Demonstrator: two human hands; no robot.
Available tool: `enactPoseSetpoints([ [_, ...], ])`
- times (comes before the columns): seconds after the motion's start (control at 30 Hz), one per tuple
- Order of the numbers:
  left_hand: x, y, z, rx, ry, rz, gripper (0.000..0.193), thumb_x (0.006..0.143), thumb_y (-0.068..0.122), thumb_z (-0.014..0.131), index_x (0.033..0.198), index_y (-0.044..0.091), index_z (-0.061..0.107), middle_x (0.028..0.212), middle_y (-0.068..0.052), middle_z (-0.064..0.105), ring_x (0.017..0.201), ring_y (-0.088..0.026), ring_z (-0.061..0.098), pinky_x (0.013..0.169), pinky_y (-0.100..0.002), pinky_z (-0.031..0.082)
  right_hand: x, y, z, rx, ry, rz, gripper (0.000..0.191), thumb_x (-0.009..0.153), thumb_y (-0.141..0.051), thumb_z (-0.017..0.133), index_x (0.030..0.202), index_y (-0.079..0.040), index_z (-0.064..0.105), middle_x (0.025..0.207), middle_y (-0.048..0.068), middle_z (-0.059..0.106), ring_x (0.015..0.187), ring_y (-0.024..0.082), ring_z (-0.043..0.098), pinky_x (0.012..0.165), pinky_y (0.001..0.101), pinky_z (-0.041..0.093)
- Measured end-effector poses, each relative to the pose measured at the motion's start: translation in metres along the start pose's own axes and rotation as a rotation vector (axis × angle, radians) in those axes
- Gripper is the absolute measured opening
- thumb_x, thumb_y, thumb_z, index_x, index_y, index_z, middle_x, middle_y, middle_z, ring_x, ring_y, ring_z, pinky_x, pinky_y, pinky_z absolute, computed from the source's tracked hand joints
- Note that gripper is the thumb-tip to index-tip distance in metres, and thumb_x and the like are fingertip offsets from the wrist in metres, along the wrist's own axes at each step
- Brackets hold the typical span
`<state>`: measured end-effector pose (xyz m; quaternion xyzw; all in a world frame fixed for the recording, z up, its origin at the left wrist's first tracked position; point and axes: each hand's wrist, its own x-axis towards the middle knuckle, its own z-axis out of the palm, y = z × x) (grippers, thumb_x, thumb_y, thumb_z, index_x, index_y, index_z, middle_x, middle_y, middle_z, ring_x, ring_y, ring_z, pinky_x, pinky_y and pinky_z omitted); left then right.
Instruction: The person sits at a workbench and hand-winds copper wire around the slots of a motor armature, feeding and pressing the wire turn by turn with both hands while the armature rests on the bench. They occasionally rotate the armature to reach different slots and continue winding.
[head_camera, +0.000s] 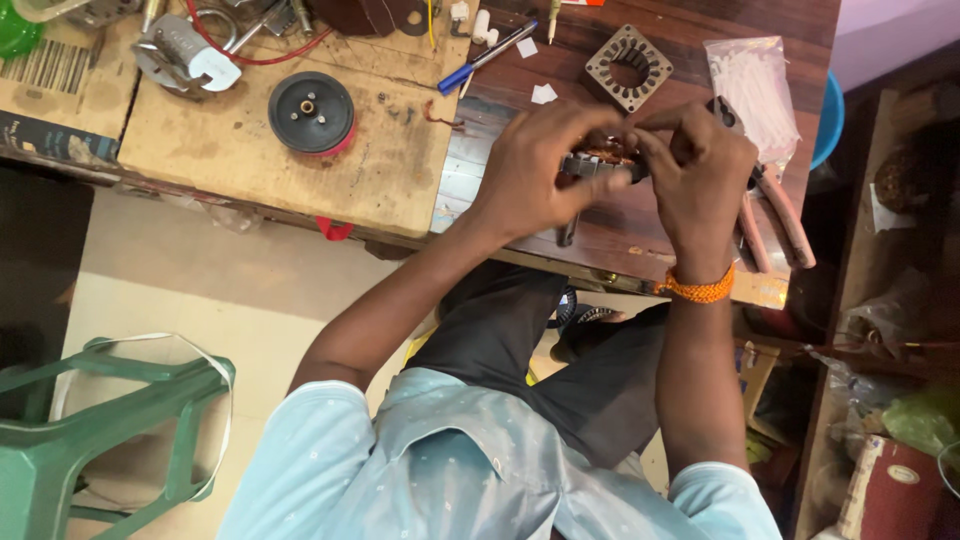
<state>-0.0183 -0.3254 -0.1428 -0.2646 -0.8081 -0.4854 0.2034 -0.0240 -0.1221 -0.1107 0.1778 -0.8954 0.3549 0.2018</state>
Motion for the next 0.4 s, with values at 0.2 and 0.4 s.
enactPoseSetpoints([
  [0.2, 0.032, -0.020, 0.026, -0.291, -0.162, -0.290, 0.026, 0.090, 0.027, 0.074, 0.108, 0.008, 0.071, 0.088, -0.006, 0.073, 0.083, -0.018, 0.072, 0.075, -0.032, 0.056, 0.016, 0.004, 0.005, 0.031, 0.011, 0.062, 0.020, 0.097, -0.005, 0.089, 0.092, 0.002, 0.071, 0.066, 0.005, 0.052, 0.059, 0.008, 0.038, 0.053, 0.0288, 0.031],
  [0.4, 0.029, -0.065, 0.026, -0.713, -0.381, -0.151, 0.019, 0.095, 0.016, 0.070, 0.111, 0.005, 0.070, 0.100, -0.003, 0.073, 0.097, -0.014, 0.069, 0.089, -0.029, 0.057, 0.002, 0.002, 0.004, 0.164, -0.023, 0.091, 0.018, 0.102, -0.006, 0.085, 0.095, -0.003, 0.070, 0.078, -0.003, 0.063, 0.064, 0.005, 0.047, 0.054, 0.0248, 0.033],
])
